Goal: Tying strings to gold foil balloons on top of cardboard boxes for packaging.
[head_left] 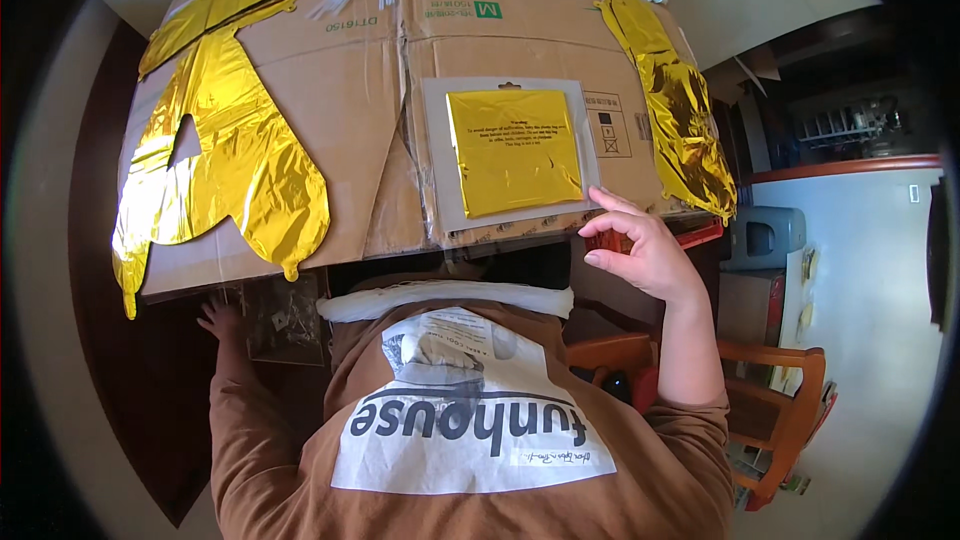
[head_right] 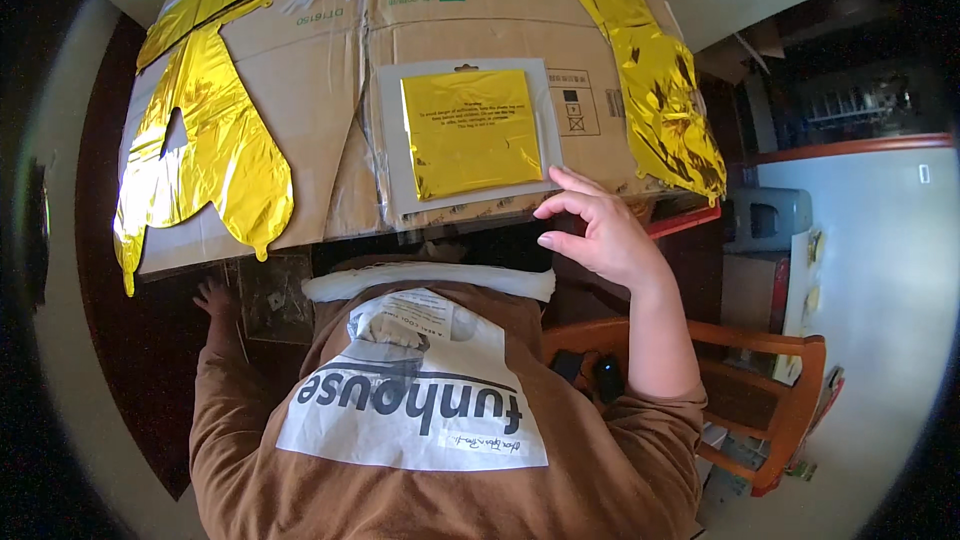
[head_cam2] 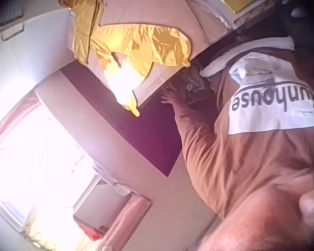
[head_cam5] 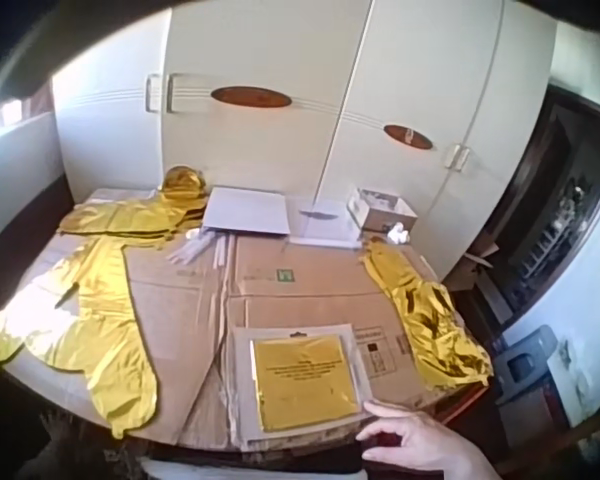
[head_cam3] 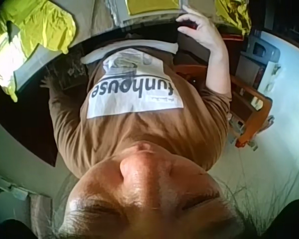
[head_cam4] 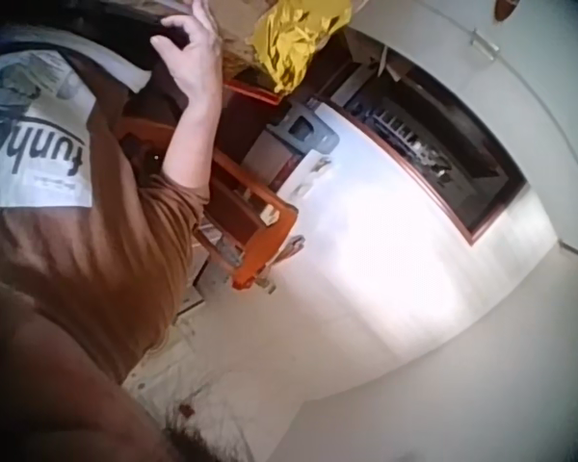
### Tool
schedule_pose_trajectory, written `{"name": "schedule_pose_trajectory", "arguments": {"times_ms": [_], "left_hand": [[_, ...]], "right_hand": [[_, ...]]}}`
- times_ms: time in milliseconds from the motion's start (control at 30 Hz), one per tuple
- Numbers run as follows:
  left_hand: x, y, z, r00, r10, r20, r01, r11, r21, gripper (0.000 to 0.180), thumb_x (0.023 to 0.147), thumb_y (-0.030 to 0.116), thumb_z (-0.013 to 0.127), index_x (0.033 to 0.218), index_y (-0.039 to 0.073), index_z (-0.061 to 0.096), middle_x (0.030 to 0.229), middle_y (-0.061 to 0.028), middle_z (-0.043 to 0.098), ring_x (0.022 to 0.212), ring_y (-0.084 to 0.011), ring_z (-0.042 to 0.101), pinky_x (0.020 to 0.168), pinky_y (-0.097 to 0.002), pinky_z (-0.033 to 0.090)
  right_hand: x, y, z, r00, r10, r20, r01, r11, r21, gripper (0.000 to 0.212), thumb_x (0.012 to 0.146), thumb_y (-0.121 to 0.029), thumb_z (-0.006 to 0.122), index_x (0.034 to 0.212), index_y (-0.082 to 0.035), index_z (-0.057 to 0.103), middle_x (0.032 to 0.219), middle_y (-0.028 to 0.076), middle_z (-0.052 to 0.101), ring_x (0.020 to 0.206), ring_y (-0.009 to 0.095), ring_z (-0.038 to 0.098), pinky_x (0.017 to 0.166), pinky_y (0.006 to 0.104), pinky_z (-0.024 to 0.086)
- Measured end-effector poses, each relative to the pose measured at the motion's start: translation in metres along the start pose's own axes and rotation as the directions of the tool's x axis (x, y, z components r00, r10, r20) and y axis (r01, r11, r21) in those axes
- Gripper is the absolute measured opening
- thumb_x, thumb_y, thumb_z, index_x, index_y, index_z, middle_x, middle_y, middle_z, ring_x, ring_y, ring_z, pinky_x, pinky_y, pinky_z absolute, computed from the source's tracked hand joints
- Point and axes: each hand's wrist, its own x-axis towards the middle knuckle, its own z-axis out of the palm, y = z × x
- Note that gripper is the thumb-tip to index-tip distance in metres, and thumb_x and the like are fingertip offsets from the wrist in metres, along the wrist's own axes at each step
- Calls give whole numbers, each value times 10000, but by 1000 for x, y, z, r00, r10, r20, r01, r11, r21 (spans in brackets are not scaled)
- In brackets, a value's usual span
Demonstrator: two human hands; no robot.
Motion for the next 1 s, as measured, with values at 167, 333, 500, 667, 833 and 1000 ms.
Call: {"name": "schedule_pose_trajectory", "arguments": {"times_ms": [167, 333, 500, 667, 833, 1000], "left_hand": [[46, 9, -25, 648, 89, 756, 249, 914, -321, 444, 850, 313, 571, 1228, 89, 511, 1243, -196, 543, 1224, -365, 479, 997, -536, 391], [57, 7, -100, 676, 135, 725, 107, 955, -278, 622, 774, 281, 665, 1332, 90, 470, 1232, -220, 550, 1130, -374, 541, 953, -513, 439], [30, 34, -268, 781, 541, 313, -201, 691, -694, 510, 716, 248, 723, 1169, 48, 602, 1010, -163, 666, 909, -338, 640, 841, -478, 488], [65, 107, -429, 722, 544, -428, -582, 143, -800, 579, 626, 203, 797, 1156, 73, 604, 1139, -136, 593, 1050, -310, 570, 885, -431, 461], [101, 178, -431, 586, 458, -669, -793, 151, -591, 542, 638, 202, 778, 1134, 60, 612, 1186, -99, 563, 1123, -256, 531, 958, -441, 422], [97, 187, -412, 538, 343, -770, -835, 96, -541, 363, 674, 134, 771, 1011, 65, 656, 1056, -66, 636, 1056, -246, 603, 1014, -479, 386]], "right_hand": [[-5, 10, 8, 996, -53, -77, 50, 998, -48, 269, 742, -128, 755, 988, -73, 663, 1412, 202, 444, 1349, 309, 383, 1081, 384, 323], [-14, 15, 11, 952, -216, -216, 183, 969, -165, 327, 709, -123, 780, 1010, -85, 658, 1352, 159, 509, 1278, 306, 453, 1049, 398, 366], [-26, 27, 10, 908, -299, -293, 171, 904, -391, 552, 683, -117, 789, 1192, -88, 578, 1380, 126, 467, 1244, 303, 459, 1031, 420, 371], [-3, 31, 22, 838, -519, -166, 290, 683, -671, 622, 704, -115, 756, 1278, -55, 524, 1368, 127, 472, 1230, 283, 470, 1011, 425, 379], [10, 52, 33, 680, -713, -173, 373, 539, -755, 332, 799, -118, 666, 1115, -29, 621, 1179, 114, 614, 1095, 254, 577, 950, 399, 434], [2, 60, 41, 643, -706, -297, 406, 643, -649, 294, 740, -60, 730, 1018, -31, 640, 1133, 93, 638, 1028, 249, 612, 870, 364, 482]]}}
